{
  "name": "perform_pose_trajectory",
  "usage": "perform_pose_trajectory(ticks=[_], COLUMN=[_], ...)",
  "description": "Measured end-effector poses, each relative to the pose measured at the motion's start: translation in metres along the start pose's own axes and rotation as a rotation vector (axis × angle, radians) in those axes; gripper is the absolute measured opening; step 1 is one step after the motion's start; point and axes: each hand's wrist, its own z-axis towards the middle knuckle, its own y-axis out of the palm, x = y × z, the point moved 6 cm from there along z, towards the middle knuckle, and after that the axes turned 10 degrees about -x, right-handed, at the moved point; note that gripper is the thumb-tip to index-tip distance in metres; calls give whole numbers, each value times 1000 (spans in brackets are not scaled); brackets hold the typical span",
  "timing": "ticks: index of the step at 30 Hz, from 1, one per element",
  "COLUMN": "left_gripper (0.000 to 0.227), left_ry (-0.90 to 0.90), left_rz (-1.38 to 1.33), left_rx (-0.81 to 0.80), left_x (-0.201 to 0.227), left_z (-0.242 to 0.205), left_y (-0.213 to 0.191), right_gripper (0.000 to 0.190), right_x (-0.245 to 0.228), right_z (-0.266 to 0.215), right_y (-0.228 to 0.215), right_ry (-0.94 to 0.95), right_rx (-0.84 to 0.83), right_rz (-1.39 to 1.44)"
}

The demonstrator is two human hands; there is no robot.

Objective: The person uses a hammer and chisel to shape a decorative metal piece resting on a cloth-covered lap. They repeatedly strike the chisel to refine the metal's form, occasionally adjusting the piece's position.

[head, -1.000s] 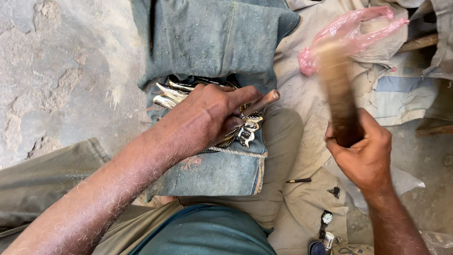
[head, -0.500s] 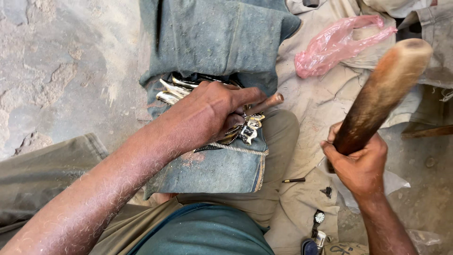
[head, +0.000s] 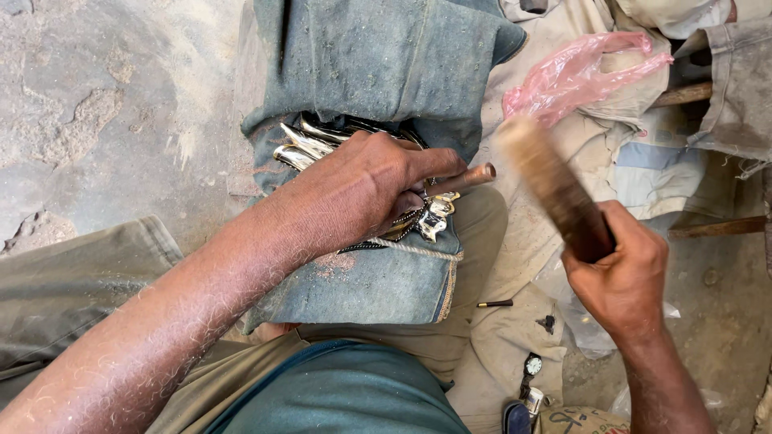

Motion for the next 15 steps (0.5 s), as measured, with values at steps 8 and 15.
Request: perform_pose_trajectory(ticks=[8, 15], left_gripper=[43, 42], left_ry=[-27, -15], left_rz=[-36, -44], left_rx=[-4, 9], left_x=[-2, -3], left_z=[-1, -1], left_y=[-1, -2], right_gripper=[22, 22], right_x=[-11, -22], right_z=[1, 1], right_y=[-4, 0], right_ry=[-2, -41], right_rx=[12, 30], right_rz=[-58, 45])
